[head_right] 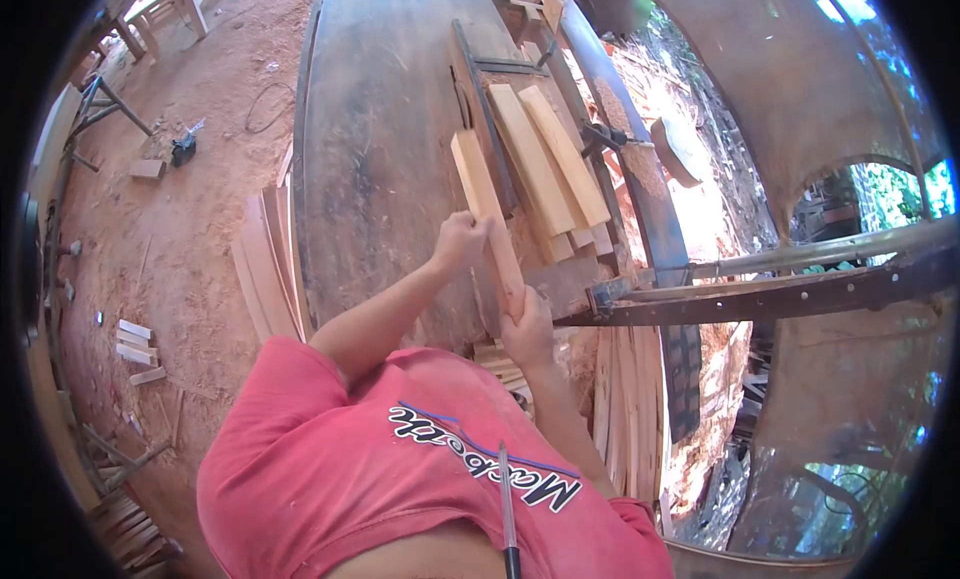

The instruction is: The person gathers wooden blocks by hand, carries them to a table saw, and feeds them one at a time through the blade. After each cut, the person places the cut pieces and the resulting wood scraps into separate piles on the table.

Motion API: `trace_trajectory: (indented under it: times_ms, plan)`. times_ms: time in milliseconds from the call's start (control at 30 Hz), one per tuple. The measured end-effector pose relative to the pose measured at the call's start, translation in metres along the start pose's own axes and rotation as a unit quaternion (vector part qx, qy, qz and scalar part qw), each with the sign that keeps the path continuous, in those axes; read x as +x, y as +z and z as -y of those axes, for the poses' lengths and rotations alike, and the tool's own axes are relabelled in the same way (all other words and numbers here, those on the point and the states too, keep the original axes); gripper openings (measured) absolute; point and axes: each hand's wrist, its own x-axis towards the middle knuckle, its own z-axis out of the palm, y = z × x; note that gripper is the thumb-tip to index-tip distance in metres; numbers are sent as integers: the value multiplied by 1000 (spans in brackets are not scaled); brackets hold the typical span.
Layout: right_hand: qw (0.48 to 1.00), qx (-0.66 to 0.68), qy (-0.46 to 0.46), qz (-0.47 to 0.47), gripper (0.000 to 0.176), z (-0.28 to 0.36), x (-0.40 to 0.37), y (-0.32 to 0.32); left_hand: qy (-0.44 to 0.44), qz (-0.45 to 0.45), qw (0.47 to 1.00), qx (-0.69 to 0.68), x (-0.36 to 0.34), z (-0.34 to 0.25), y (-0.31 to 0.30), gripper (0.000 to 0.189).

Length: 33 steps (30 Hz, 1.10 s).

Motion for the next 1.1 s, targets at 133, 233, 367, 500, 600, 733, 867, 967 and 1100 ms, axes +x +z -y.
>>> trace_trajectory:
  times_ms: [133, 233, 367, 500, 600, 733, 867, 967, 1100]
  plan:
    - [999, -6, -19, -37, 54, 1, 3, 10, 56, 94, 990, 91, -6, 16, 3, 35]
    - [998, -39, -43, -13, 66, -3, -5, 12, 134, 121, 976, 118, 12, 39, 9, 36]
    - [992, -106, -12, 70, 77, -1, -12, 2, 165, 184, 959, 137, 25, 55, 4, 38]
    - [993, -88, -28, 75, 74, -3, 1, 2, 145, 199, 964, 101, 31, 52, 3, 40]
    - [992, -89, -35, 83, 73, -2, 10, 2, 145, 206, 958, 134, 37, 49, 4, 40]
    - [992, -90, -49, 79, 71, 0, 23, 3, 158, 192, 958, 144, 48, 48, 6, 40]
    - [988, -111, -23, 107, 71, 3, 31, 3, 164, 194, 956, 149, 55, 47, 3, 39]
    - [989, -103, -29, 101, 71, 3, 35, 5, 173, 187, 957, 136, 57, 47, 2, 38]
    - [988, -112, -37, 95, 71, 1, 38, 7, 164, 191, 957, 141, 61, 42, 0, 38]
